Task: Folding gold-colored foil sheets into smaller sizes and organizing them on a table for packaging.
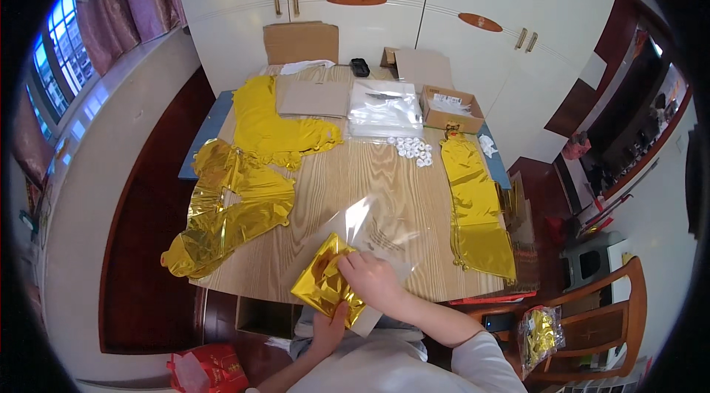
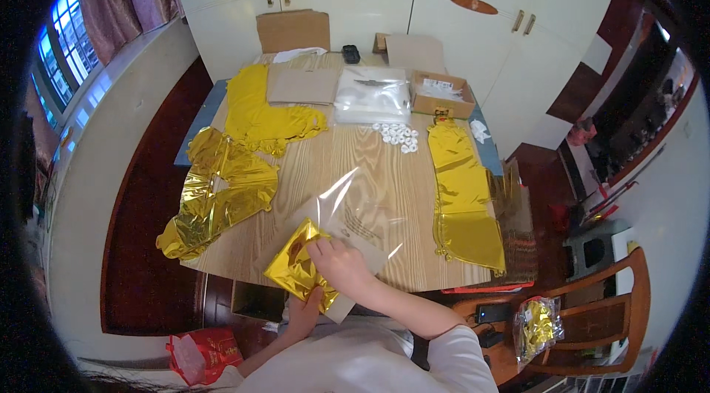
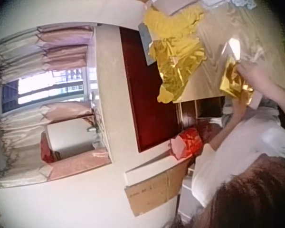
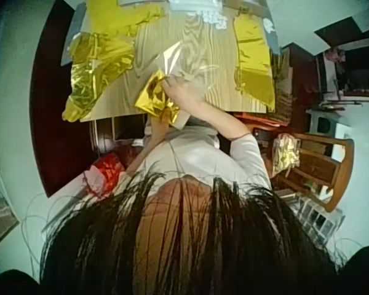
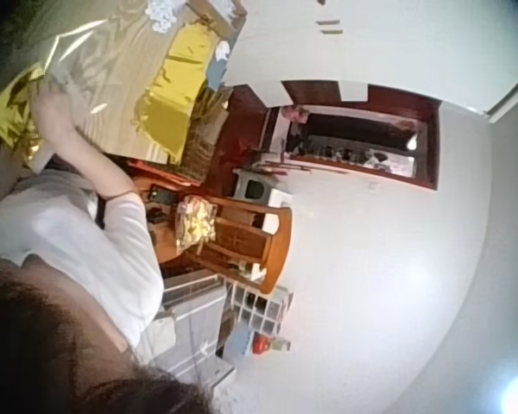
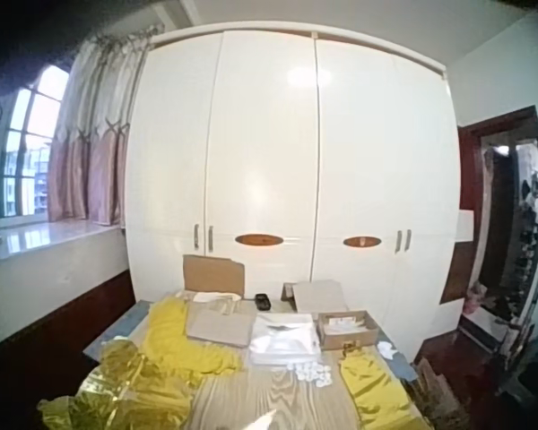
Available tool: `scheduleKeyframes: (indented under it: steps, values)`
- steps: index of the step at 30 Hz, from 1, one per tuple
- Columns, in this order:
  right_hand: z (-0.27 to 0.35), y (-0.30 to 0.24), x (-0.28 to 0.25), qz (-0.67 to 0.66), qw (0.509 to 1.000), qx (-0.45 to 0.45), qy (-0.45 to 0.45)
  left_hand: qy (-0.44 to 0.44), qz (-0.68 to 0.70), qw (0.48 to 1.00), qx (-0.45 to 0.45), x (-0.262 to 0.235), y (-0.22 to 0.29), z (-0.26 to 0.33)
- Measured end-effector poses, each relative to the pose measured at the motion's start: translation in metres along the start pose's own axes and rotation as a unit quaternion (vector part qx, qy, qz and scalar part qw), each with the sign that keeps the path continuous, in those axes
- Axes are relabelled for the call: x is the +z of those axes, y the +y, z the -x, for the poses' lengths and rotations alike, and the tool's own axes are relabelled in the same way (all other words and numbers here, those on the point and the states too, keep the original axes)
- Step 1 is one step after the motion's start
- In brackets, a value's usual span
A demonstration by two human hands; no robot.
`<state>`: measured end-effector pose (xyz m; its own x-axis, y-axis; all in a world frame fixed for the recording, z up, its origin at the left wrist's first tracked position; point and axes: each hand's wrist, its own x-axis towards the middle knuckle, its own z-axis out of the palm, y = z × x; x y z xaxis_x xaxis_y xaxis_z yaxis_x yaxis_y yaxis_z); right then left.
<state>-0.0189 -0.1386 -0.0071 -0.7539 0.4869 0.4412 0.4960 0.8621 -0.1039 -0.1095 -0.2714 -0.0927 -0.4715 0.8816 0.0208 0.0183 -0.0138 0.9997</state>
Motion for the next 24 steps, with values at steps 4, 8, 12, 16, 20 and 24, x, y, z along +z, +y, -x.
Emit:
scheduleKeyframes:
  steps: [4, 8, 12, 16, 20, 24]
  values:
    - [-0.008, 0.003, 0.000, -0.012, 0.997, 0.046, 0.058, -0.002, -0.024, 1.000, -0.006, 0.001, 0.007, 0.002]
    - [-0.012, 0.006, 0.007, 0.002, 0.998, 0.046, 0.047, -0.017, -0.010, 1.000, -0.001, 0.001, -0.020, 0.006]
    - [-0.013, 0.003, 0.007, -0.013, 0.997, 0.029, 0.064, -0.019, -0.046, 0.998, -0.036, 0.001, -0.005, 0.006]
    - [-0.014, -0.007, 0.001, -0.017, 0.999, 0.000, 0.032, -0.040, -0.077, 0.994, -0.060, -0.001, 0.011, 0.004]
    - [-0.013, -0.017, -0.001, 0.023, 0.999, -0.013, 0.022, -0.021, -0.050, 0.998, 0.019, 0.002, 0.005, 0.000]
    - [-0.015, -0.019, -0.005, 0.010, 1.000, -0.010, 0.025, -0.002, 0.017, 0.999, -0.029, 0.008, 0.002, 0.001]
